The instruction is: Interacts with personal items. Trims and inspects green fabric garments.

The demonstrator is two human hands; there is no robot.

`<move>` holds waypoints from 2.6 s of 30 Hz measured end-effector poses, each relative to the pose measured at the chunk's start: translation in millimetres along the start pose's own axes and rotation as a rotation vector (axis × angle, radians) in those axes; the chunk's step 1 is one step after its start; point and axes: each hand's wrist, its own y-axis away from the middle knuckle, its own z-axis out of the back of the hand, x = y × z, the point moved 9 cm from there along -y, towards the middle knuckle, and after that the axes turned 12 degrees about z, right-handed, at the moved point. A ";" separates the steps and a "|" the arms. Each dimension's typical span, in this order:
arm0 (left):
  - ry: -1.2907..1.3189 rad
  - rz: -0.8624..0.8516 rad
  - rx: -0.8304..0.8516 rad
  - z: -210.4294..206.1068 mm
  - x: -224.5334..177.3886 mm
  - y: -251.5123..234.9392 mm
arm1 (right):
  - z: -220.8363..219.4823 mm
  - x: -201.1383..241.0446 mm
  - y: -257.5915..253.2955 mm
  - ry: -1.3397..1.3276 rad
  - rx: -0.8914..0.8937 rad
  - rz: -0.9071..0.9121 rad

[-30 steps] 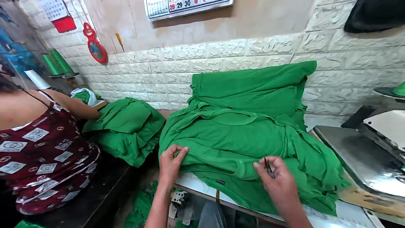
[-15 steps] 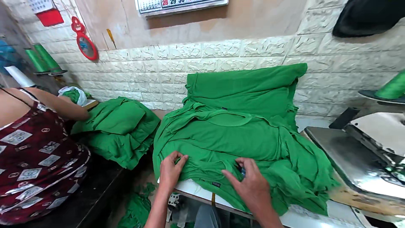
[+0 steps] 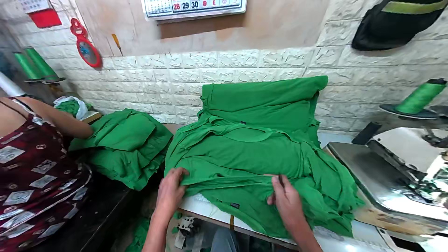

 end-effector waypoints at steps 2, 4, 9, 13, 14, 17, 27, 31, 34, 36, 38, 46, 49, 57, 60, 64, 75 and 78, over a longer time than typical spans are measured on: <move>-0.137 0.113 -0.130 30.3 -5.2 -3.8 | 4.1 25.9 -5.9 0.164 -0.008 0.068; -0.105 0.219 -0.164 54.7 -15.4 -15.3 | 7.1 60.3 -18.7 0.316 -0.064 0.203; 0.322 -0.053 -0.265 68.2 -66.4 -80.5 | 16.7 108.1 -95.5 0.547 -0.259 0.472; 0.004 -0.248 -0.151 0.2 -95.0 -139.6 | 4.3 51.2 -173.4 0.746 -0.060 0.223; -0.092 -0.202 -0.053 -27.1 -85.3 -151.4 | -5.1 23.1 -180.0 0.771 0.095 0.101; -0.187 -0.055 -0.055 -49.7 -65.1 -158.2 | -23.1 -12.8 -179.1 0.836 0.306 -0.100; -0.194 -0.506 -0.689 18.9 -137.7 -159.4 | -10.2 1.1 -170.3 0.770 -0.022 -0.022; -0.408 -0.301 -0.167 -64.9 -110.1 -200.3 | -14.0 -1.8 -167.5 0.773 -0.009 -0.022; -0.385 -0.110 0.099 -76.9 -90.3 -208.6 | -15.1 2.6 -166.4 0.776 -0.008 -0.004; -0.336 -0.052 0.187 -64.9 -90.1 -201.7 | -16.4 4.8 -162.4 0.767 -0.019 0.027; -0.279 -0.029 0.153 -50.1 -94.8 -191.7 | -17.2 4.5 -160.7 0.751 -0.036 0.054; 0.097 -0.324 -0.118 -40.0 -161.3 -161.4 | -11.1 7.8 -156.7 0.633 -0.166 0.155; 0.154 -0.291 0.076 -64.9 -181.3 -163.6 | -8.4 11.6 -154.7 0.613 -0.201 0.195; 0.225 -0.138 0.237 -90.9 -186.0 -182.6 | -10.4 8.1 -156.3 0.607 -0.162 0.170; 0.304 -0.128 0.234 -83.7 -182.8 -180.7 | -11.6 7.1 -155.6 0.603 -0.170 0.177; 0.290 -0.218 0.110 -61.8 -181.7 -171.5 | -11.0 9.2 -154.7 0.560 -0.170 0.184; 0.247 -0.323 0.194 -50.1 -66.1 6.6 | 13.7 65.7 -131.0 -0.095 -0.236 0.686; 0.025 -0.275 0.314 -66.3 -25.2 30.1 | -17.1 75.9 -103.3 -0.018 0.255 0.485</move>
